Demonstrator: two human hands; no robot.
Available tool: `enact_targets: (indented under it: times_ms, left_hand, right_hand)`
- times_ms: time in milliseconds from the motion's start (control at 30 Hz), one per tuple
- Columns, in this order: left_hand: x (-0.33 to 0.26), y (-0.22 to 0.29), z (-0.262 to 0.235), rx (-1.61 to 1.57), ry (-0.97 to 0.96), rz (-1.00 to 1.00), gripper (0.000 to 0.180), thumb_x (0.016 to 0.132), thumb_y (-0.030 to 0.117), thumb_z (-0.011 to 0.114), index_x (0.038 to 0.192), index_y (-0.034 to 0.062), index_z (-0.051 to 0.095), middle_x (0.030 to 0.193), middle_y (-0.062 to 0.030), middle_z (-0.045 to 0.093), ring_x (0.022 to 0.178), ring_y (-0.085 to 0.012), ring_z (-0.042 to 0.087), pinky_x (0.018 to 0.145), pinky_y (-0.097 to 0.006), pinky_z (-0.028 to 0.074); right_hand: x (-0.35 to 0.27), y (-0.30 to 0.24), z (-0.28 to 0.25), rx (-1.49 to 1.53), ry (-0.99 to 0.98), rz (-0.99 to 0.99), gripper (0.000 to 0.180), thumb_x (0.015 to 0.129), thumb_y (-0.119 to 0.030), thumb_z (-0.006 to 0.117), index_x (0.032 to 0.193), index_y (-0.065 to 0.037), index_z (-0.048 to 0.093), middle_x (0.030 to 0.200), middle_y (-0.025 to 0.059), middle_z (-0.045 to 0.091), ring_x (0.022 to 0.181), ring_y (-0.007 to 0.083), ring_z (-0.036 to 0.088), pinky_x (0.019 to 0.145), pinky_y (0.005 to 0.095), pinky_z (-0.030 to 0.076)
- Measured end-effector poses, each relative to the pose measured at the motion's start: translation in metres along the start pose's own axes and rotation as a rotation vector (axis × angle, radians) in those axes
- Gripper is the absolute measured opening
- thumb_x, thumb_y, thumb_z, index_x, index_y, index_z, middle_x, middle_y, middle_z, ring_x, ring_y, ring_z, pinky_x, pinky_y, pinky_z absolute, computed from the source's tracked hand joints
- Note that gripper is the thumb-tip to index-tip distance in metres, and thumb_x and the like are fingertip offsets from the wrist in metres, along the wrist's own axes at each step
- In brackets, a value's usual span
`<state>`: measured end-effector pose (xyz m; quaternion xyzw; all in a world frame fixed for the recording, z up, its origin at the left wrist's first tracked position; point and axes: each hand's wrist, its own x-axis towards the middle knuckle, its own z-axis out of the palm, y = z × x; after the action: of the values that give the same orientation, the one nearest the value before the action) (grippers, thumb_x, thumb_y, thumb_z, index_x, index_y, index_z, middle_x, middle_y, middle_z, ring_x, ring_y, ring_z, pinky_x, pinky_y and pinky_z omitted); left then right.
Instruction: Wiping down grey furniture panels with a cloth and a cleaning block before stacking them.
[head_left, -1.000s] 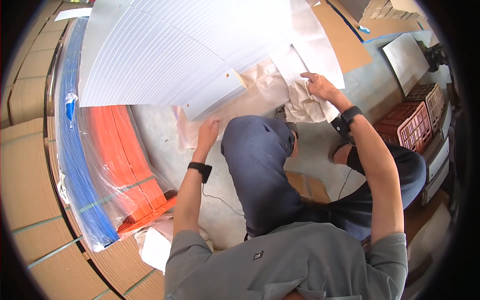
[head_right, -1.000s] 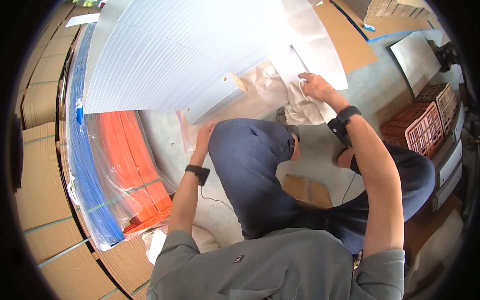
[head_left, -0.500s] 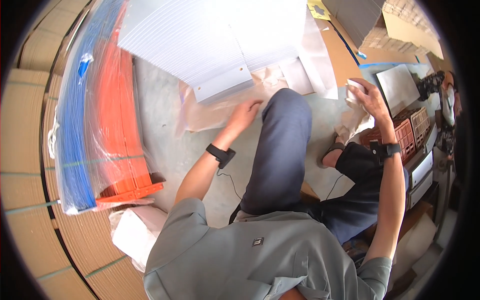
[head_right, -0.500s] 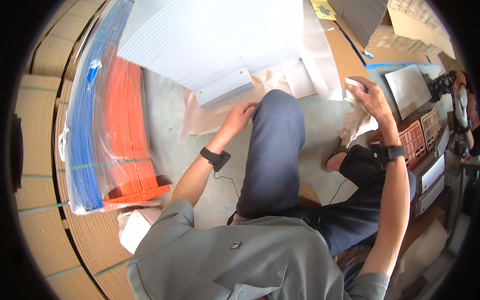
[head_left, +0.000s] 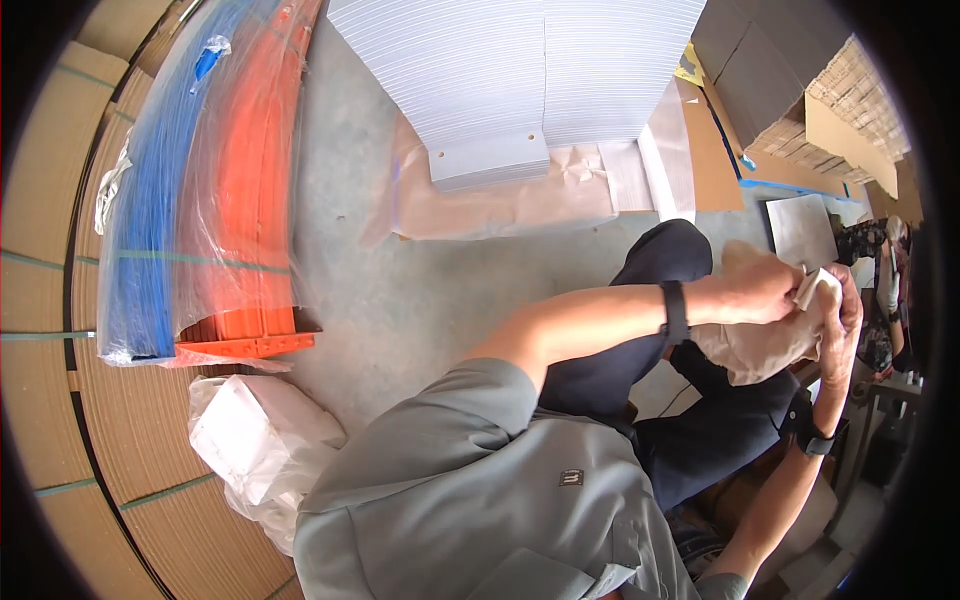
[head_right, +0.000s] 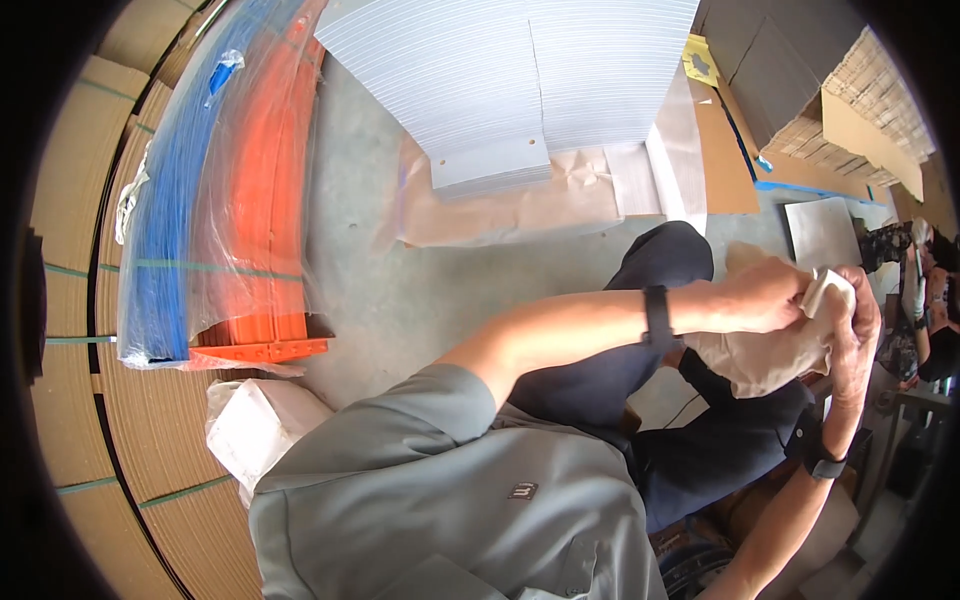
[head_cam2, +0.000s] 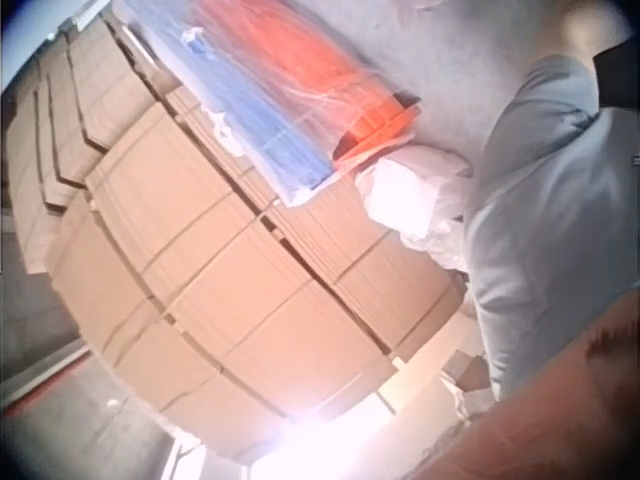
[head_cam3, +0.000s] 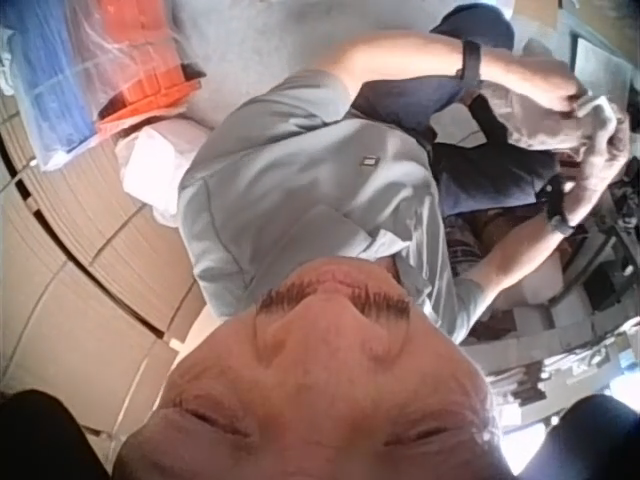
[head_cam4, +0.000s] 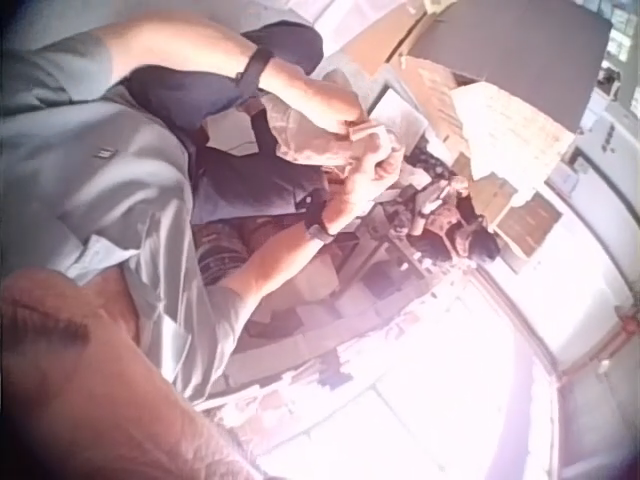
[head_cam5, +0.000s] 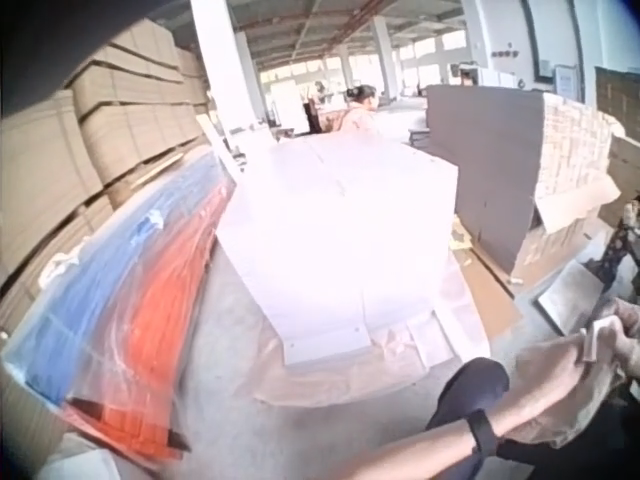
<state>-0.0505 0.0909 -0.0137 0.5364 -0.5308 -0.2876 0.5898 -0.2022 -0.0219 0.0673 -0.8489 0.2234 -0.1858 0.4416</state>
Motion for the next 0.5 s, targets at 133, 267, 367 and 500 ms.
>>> enact_targets:
  times_ms: [133, 267, 367, 500]
  left_hand:
    - [0.017, -0.015, 0.044, -0.136, -0.009, -0.044, 0.016, 0.088, 0.008, 0.059, 0.098, 0.0002, 0.070, 0.089, -0.0227, 0.072, 0.087, -0.0381, 0.070, 0.078, -0.045, 0.053]
    - [0.031, -0.026, 0.063, -0.602, 0.057, -0.218, 0.022, 0.088, -0.001, 0.048, 0.100, -0.0062, 0.066, 0.090, -0.0202, 0.071, 0.088, -0.0259, 0.068, 0.080, -0.040, 0.051]
    - [0.046, -0.029, 0.065, -0.830, 0.194, -0.263, 0.034, 0.091, -0.002, 0.036, 0.116, -0.0072, 0.057, 0.103, -0.0193, 0.066, 0.094, -0.0230, 0.064, 0.080, -0.038, 0.052]
    - [0.074, -0.031, 0.081, -1.129, 0.310, -0.308, 0.040, 0.095, 0.003, 0.031, 0.130, -0.0025, 0.049, 0.108, -0.0183, 0.063, 0.093, -0.0251, 0.064, 0.076, -0.039, 0.056]
  right_hand:
    - [-0.016, 0.010, -0.017, -0.083, 0.057, 0.064, 0.030, 0.103, -0.033, 0.060, 0.114, -0.005, 0.062, 0.099, -0.0019, 0.060, 0.093, 0.0080, 0.051, 0.088, 0.0247, 0.043]
    - [-0.023, 0.036, -0.034, -0.166, 0.167, 0.019, 0.049, 0.104, -0.039, 0.057, 0.139, -0.005, 0.058, 0.134, 0.0065, 0.061, 0.122, 0.0153, 0.056, 0.107, 0.0317, 0.040]
    - [-0.027, 0.041, -0.051, -0.089, 0.125, 0.233, 0.068, 0.101, -0.052, 0.054, 0.151, -0.007, 0.047, 0.151, 0.0132, 0.048, 0.136, 0.0250, 0.049, 0.111, 0.0404, 0.040]
    - [-0.052, 0.076, -0.088, -0.068, 0.010, 0.529, 0.080, 0.097, -0.064, 0.053, 0.153, -0.007, 0.043, 0.152, 0.0161, 0.046, 0.132, 0.0328, 0.053, 0.103, 0.0470, 0.047]
